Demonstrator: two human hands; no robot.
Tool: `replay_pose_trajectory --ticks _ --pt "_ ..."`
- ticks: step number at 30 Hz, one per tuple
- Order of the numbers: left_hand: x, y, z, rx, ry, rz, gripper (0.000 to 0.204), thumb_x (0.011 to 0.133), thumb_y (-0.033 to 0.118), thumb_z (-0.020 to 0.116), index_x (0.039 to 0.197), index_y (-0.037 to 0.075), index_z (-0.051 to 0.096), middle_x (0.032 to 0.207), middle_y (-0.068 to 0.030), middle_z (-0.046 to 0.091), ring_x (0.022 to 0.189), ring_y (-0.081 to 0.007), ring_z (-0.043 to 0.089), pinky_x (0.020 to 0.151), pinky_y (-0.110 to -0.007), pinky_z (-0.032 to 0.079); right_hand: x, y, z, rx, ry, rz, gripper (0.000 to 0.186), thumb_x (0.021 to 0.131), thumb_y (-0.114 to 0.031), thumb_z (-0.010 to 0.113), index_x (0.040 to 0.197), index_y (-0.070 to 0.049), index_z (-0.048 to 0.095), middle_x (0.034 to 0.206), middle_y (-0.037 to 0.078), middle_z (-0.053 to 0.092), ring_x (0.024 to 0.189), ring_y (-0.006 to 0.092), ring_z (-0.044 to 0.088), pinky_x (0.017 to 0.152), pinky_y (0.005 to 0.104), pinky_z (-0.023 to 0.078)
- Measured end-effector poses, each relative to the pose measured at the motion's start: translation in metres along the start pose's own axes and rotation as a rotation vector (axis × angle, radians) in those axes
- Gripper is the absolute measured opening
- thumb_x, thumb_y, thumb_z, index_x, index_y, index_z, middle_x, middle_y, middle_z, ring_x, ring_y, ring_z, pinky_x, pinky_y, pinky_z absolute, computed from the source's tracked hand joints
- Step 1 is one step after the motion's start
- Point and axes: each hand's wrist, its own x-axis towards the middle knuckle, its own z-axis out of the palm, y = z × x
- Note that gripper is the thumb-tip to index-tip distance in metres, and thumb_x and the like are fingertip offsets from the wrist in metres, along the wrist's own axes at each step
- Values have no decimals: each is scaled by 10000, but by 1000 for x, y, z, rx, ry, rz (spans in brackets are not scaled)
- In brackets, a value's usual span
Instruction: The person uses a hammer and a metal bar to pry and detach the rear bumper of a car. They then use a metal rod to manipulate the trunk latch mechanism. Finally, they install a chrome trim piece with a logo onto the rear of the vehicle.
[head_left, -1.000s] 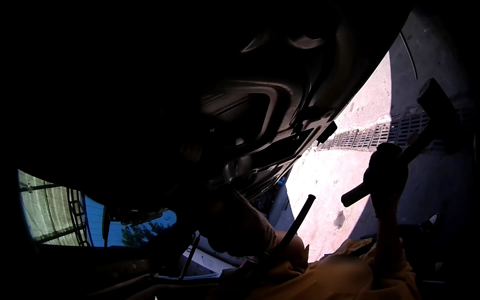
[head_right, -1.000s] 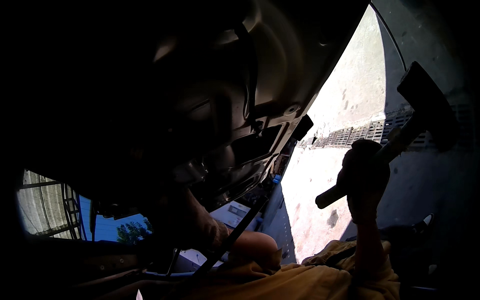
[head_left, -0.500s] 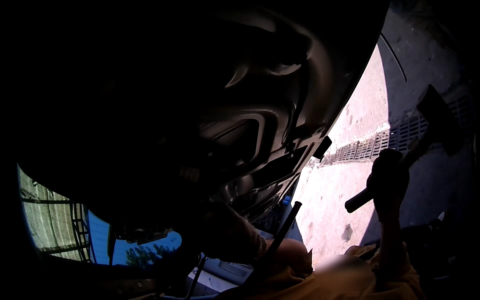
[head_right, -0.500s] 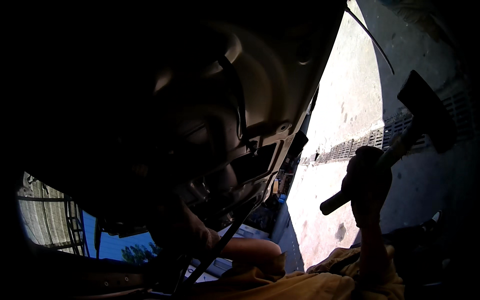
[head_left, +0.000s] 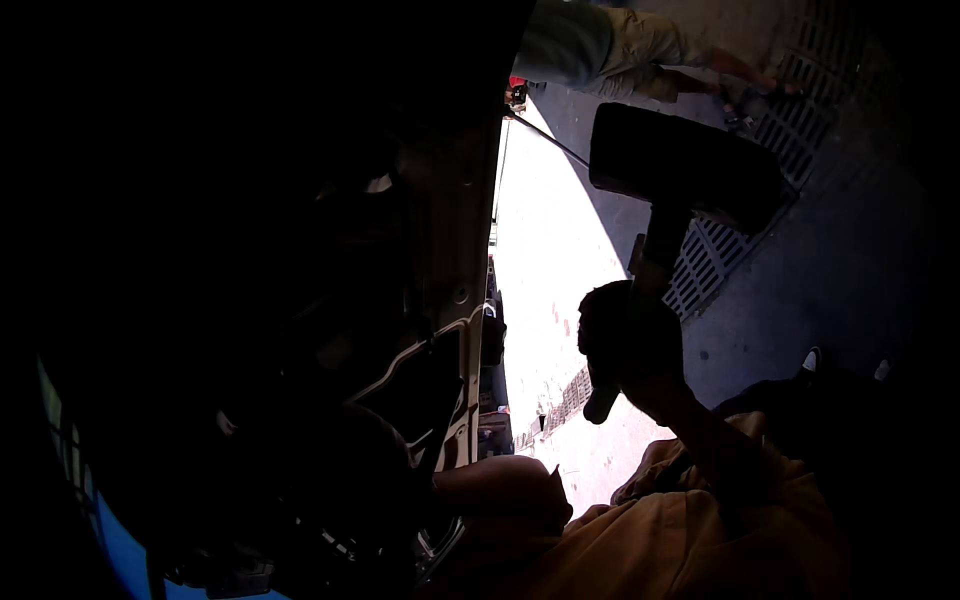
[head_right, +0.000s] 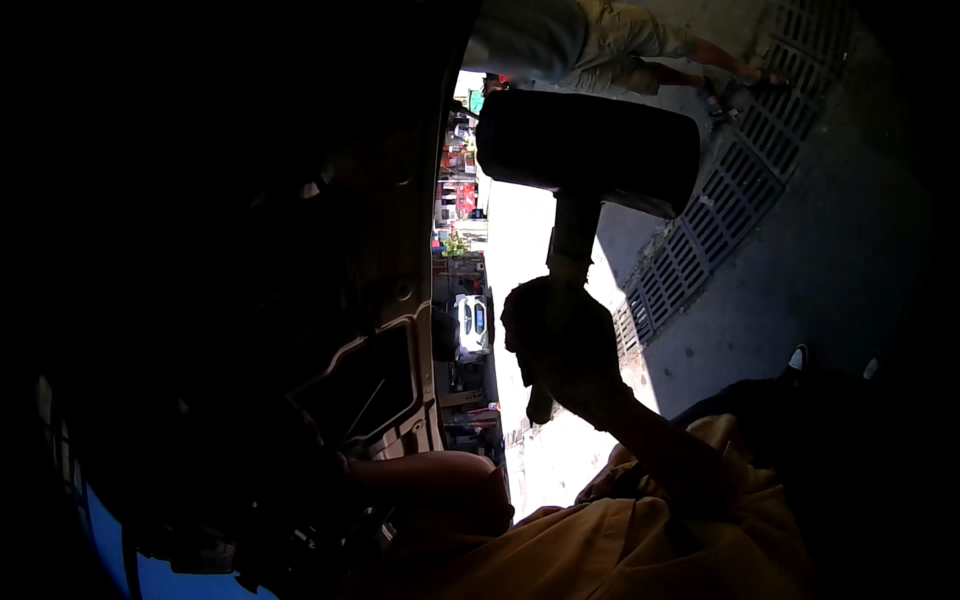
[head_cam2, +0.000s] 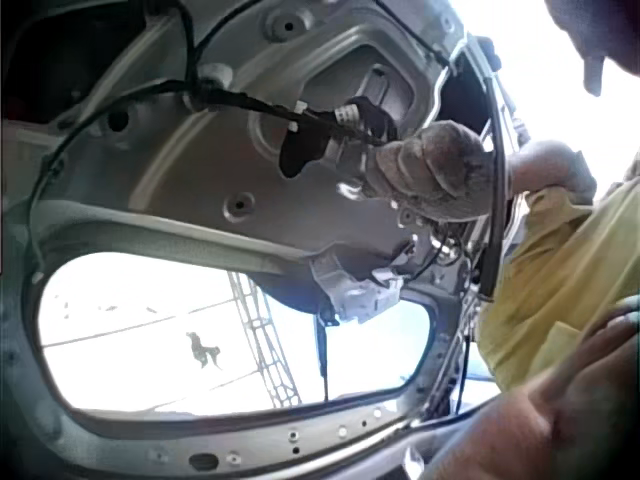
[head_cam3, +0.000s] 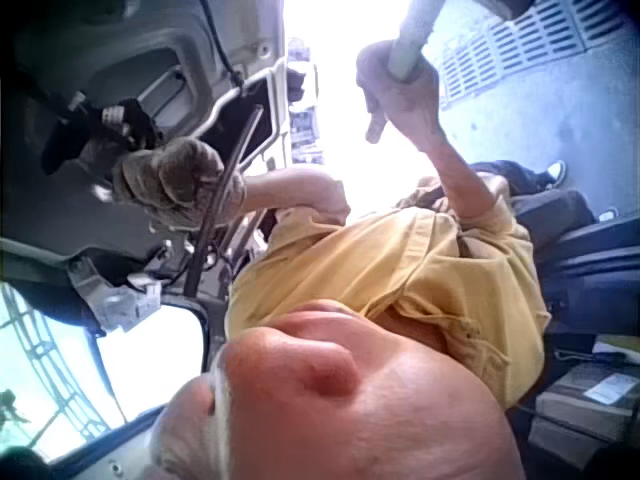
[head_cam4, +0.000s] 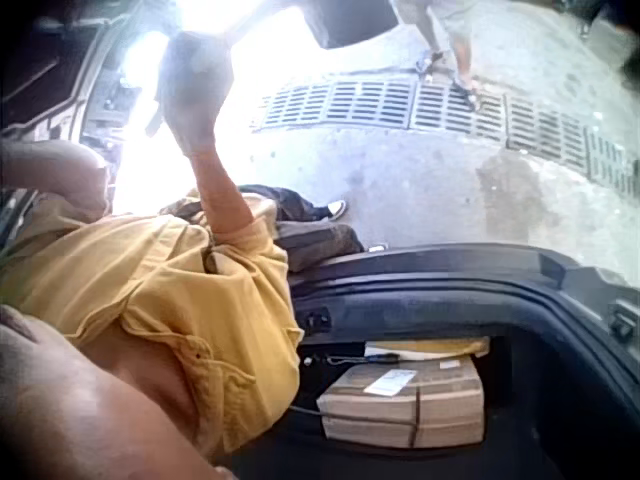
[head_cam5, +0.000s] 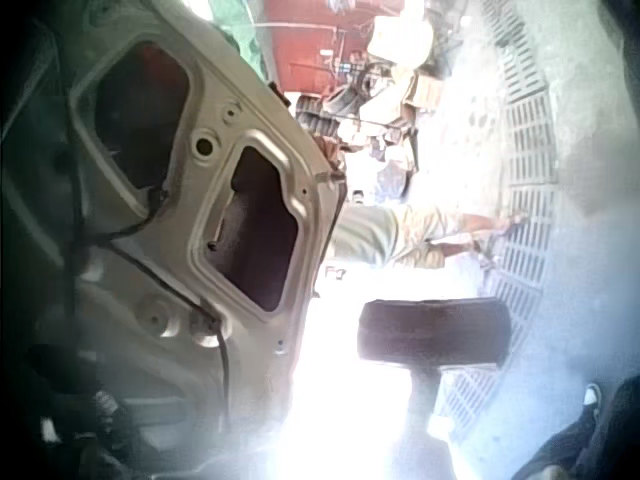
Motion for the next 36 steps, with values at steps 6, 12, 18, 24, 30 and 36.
replay_pose_trajectory --ticks 6,12,18,24,30,36 --pt "17 -9 -59 -339 -171 18 384 1093 424 391 1089 98 593 848 -15 617 602 -92 544 505 -239 458 -51 19 48 -214 -200 -524 295 963 -204 738 1207 -68 643 915 51 722 749 102 714 654 240 597" --pt "31 -104 -35 -1056 -552 -159 386 1094 425 389 1090 97 593 854 -17 618 602 -94 544 506 -240 457 -54 4 77 -373 -298 -1091 298 953 -53 700 1237 0 631 857 46 707 701 76 664 608 249 547" --pt "32 -129 -48 -1394 -971 -97 388 1095 426 387 1092 96 592 861 -18 618 602 -95 543 506 -240 456 -62 33 129 -552 -57 -1372 203 934 -129 766 1101 -31 703 807 14 699 693 64 652 601 215 513" --pt "49 -148 -125 -1163 -640 -523 433 1101 454 359 976 110 590 683 6 489 560 -144 452 514 -326 430 -52 73 176 -560 -22 -1127 175 886 -121 809 992 -30 703 790 7 700 659 65 633 599 231 506" --pt "14 -75 -23 -1393 -988 -312 377 1079 347 396 774 145 491 613 13 370 509 -128 328 470 -324 322 -72 34 152 -531 -28 -1131 206 892 -167 808 970 -40 666 709 -2 640 591 74 606 541 248 496" --pt "13 -61 1 -1207 -1038 -334 425 1014 214 473 611 177 344 556 18 270 475 -122 267 478 -314 255 -103 57 60 162 -38 -912 259 1018 -248 658 858 -90 529 579 11 495 413 123 485 363 302 403"
